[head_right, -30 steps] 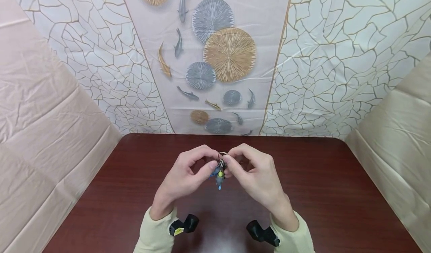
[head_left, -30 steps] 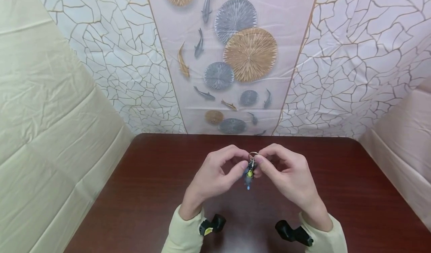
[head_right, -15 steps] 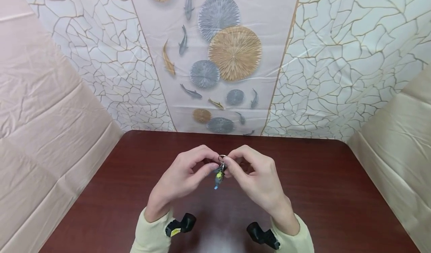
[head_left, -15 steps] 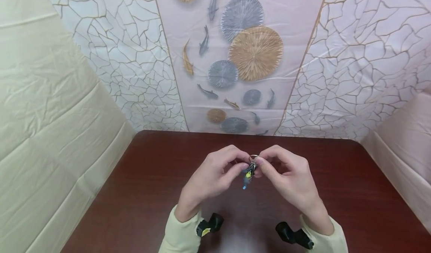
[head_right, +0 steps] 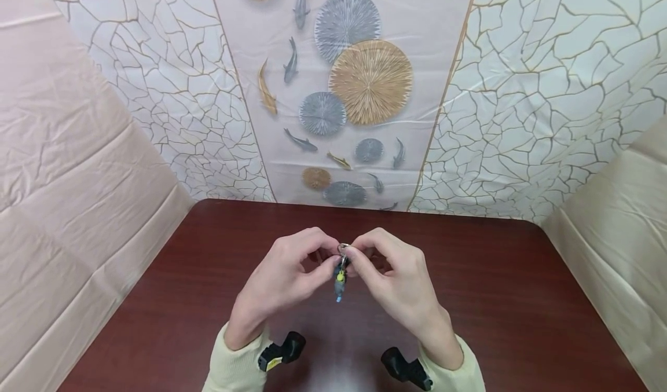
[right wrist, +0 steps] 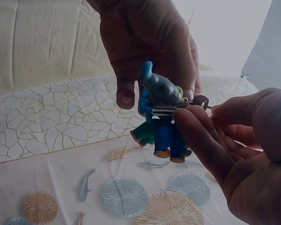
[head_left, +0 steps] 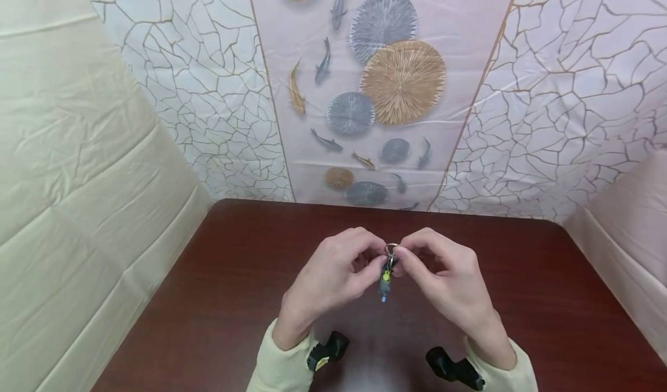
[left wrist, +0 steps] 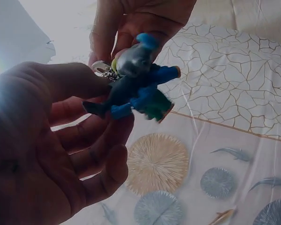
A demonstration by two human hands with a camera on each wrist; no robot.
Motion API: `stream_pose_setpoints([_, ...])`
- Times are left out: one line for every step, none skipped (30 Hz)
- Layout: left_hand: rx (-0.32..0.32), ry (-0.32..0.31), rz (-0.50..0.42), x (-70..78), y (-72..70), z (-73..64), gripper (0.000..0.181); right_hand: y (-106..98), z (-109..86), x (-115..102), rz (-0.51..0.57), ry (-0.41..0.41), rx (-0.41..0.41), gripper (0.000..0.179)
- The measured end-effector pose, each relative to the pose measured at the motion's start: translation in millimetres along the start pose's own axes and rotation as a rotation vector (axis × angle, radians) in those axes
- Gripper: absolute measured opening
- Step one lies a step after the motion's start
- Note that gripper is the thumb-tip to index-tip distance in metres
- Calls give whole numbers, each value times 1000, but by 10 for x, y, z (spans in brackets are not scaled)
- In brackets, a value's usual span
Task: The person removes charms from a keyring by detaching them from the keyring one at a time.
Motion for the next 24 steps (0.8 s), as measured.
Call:
stream_pose_setpoints([5, -8, -6, -4, -4, 1, 8, -2, -1, 0, 3, -2, 0, 32])
stream_pose_setpoints([11, -14, -11, -5, -11, 1, 9, -5, -1, 2, 4, -5, 0, 32])
stream_pose_setpoints([19, -21, -16, -7, -20, 0, 9, -5, -2, 3, 11, -7, 0, 31])
stream_pose_setpoints([30, -24, -12, -7, -30, -1, 9, -8, -2, 6, 9, -8, 0, 31])
stream_pose_setpoints([41, -26, -3, -4, -41, -3, 10, -12, -1, 8, 5, -7, 0, 29])
stream_pose_setpoints([51, -27, 6, -1, -51, -5, 10, -14, -2, 12, 0, -3, 0, 27])
stream_pose_setpoints([62, -26, 16, 4, -63, -8, 10, -14, -3, 15, 0, -1, -1, 26])
stream_pose_setpoints([74, -24, 27, 11, -74, -9, 10, -14, -5, 18, 0, 3, -2, 24])
stream_pose_setpoints([85, -22, 35, 14, -83, -10, 10, -11, -8, 20, 3, 6, -3, 23])
stream_pose_setpoints([94, -20, 41, 16, -91, -10, 11, -11, -8, 23, -2, 11, -5, 23])
stream_pose_setpoints([101, -18, 43, 19, -98, -9, 10, -7, -10, 24, 0, 13, -7, 23])
stream_pose_setpoints([104, -18, 29, 19, -102, -7, 11, -4, -12, 24, -3, 13, -8, 24])
stream_pose_setpoints([103, -20, 10, 16, -103, -5, 11, 0, -13, 23, -7, 12, -11, 26])
stream_pose_setpoints([99, -22, -12, 10, -100, -2, 11, 1, -13, 22, -16, 11, -12, 27])
stream_pose_setpoints([94, -23, -36, 5, -94, 1, 11, 4, -15, 22, -20, 9, -14, 29])
stream_pose_setpoints([87, -26, -62, -4, -87, 6, 12, 6, -15, 20, -27, 5, -15, 30])
stream_pose_setpoints([79, -30, -91, -14, -79, 10, 12, 9, -18, 21, -27, 4, -17, 30])
stream_pose_setpoints([73, -32, -122, -24, -70, 13, 13, 9, -18, 19, -32, 0, -19, 31])
stream_pose_setpoints([68, -32, -148, -35, -63, 15, 14, 11, -19, 19, -29, -2, -23, 30])
stream_pose_setpoints([63, -31, -174, -46, -56, 18, 14, 11, -22, 21, -21, -1, -26, 29])
stream_pose_setpoints([56, -30, -201, -55, -48, 21, 14, 14, -23, 24, -6, 0, -31, 28])
stream_pose_setpoints([49, -31, -226, -65, -42, 23, 15, 16, -26, 27, 9, 3, -37, 25])
stream_pose_setpoints([41, -28, -247, -69, -37, 25, 15, 18, -28, 32, 27, 8, -43, 23])
stream_pose_setpoints([32, -23, -266, -74, -31, 29, 15, 20, -29, 35, 42, 8, -49, 20])
Point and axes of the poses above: each hand's wrist, its own z-axis towards the middle knuckle, its own y-axis out of the palm, x = y × z, the point moved 7 cm from there along z, towards the middle knuckle, and after that the axes turned 8 degrees about -y, right-handed, at the moved point
